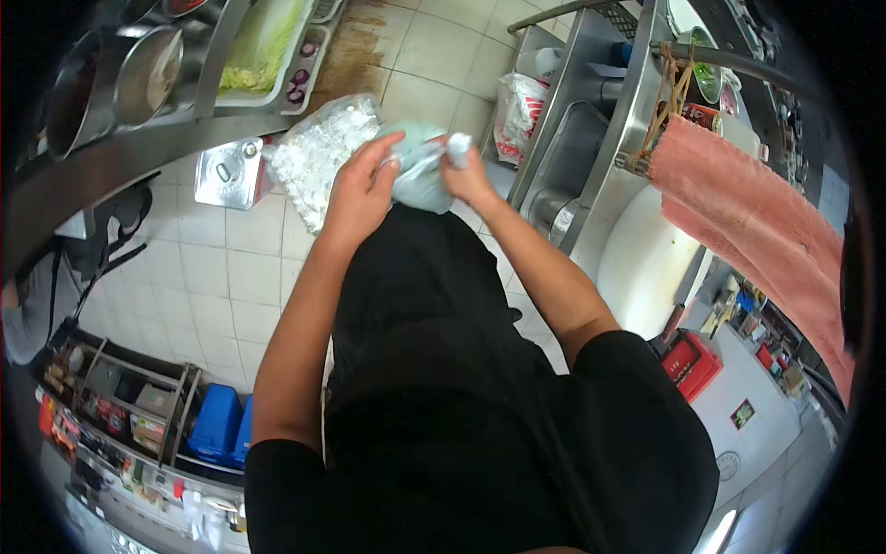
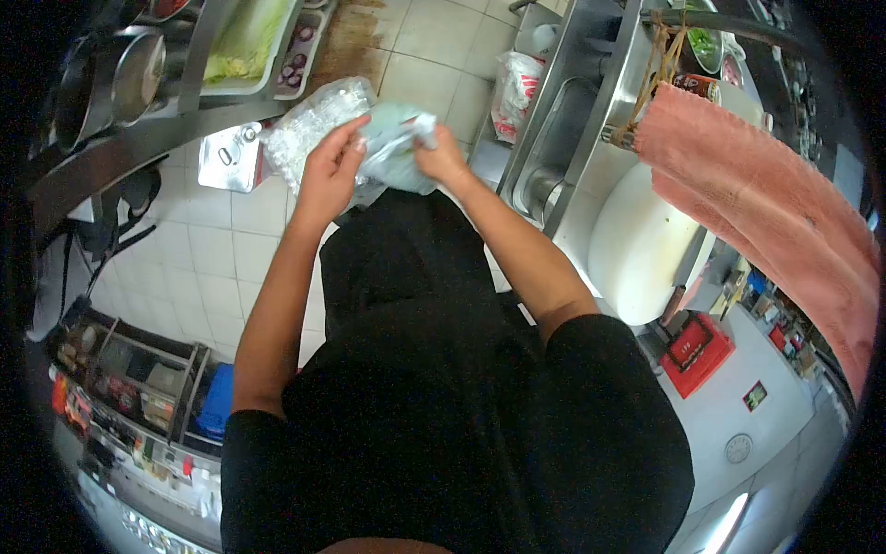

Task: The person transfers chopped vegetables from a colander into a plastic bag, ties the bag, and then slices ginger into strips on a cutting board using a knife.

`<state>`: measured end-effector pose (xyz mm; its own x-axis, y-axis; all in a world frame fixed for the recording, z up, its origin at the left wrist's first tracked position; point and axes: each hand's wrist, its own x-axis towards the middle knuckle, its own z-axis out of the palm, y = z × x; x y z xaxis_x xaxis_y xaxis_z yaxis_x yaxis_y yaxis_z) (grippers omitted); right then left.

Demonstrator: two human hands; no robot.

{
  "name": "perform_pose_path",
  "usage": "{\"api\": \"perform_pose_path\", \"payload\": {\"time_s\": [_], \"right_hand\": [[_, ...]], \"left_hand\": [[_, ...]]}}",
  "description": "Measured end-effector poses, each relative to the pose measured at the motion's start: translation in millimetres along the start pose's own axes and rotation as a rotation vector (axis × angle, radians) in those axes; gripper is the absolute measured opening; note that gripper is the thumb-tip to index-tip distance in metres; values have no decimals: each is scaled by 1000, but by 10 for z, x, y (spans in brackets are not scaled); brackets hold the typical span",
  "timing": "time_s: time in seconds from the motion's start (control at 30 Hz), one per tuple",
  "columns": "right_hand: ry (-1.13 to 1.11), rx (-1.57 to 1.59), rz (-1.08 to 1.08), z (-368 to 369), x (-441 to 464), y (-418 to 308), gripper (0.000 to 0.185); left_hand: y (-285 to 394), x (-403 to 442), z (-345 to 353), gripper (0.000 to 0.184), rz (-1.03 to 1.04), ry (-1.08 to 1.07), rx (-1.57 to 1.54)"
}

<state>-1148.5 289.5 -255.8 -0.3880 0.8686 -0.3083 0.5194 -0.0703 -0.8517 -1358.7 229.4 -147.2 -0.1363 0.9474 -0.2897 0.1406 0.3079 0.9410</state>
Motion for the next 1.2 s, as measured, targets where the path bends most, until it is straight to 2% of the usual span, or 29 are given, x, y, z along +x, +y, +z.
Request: {"api": "perform_pose_path", "payload": {"time_s": [0.03, 0.1, 0.13, 0.17, 0.23, 0.3, 0.37, 0.4, 0.47, 0.57, 0.67, 0.77, 0.83, 0.87, 0.97, 1.07, 1.1, 1.17, 1.2], "right_hand": [[142, -28, -15, -104, 111, 167, 31], [340, -8, 138, -404, 310, 514, 31], [470, 104, 184, -552, 499, 859, 29], [600, 216, 230, -673, 567, 1149, 27], [688, 208, 195, -997, 569, 963, 29], [986, 262, 252, -1252, 584, 918, 28], [1224, 312, 92, -1514, 609, 1114, 10], [1326, 223, 92, -1642, 621, 1391, 16], [1381, 165, 221, -1761, 500, 1863, 25], [1546, 83, 731, -1832, 496, 1764, 40], [1563, 191, 987, -1870, 422, 1826, 47], [1592, 106, 989, -1726, 448, 1999, 52], [1602, 153, 818, -1621, 393, 1725, 59], [1570, 102, 809, -1565, 372, 1444, 60], [1400, 133, 689, -1437, 214, 1395, 75], [1281, 115, 500, -857, -124, 1066, 81], [1227, 31, 397, -531, -287, 1318, 81], [994, -122, 329, 79, -691, 1411, 79], [876, 50, 316, 429, -888, 1499, 81]], "left_hand": [[-20, 140, 13, 36, 63, 24, 29], [-69, 353, 55, 43, 185, 68, 85], [-129, 444, 31, 46, 207, 61, 105], [-158, 494, 17, 44, 174, 77, 54], [-346, 527, -64, 42, 124, 61, 2], [-501, 403, -188, 36, 46, 37, 11], [-788, 220, -306, 33, -35, 20, 6], [-897, 126, -372, 33, -75, 9, 49], [-1221, -146, -464, 33, -192, -23, 85], [-1604, -468, -554, 34, -370, -80, 37], [-1639, -631, -546, 33, -477, -143, -11], [-1775, -668, -455, 33, -479, -154, -16], [-1810, -642, -380, 36, -449, -169, -27], [-1792, -626, -340, 37, -431, -174, -35], [-1585, -570, -263, 33, -441, -134, -83], [-1602, -632, -328, 33, -403, -112, -72], [-1616, -660, -364, 33, -372, -112, -71], [-1541, -765, -467, 38, -389, -92, -53], [-1546, -835, -529, 39, -399, -90, -91]]}}
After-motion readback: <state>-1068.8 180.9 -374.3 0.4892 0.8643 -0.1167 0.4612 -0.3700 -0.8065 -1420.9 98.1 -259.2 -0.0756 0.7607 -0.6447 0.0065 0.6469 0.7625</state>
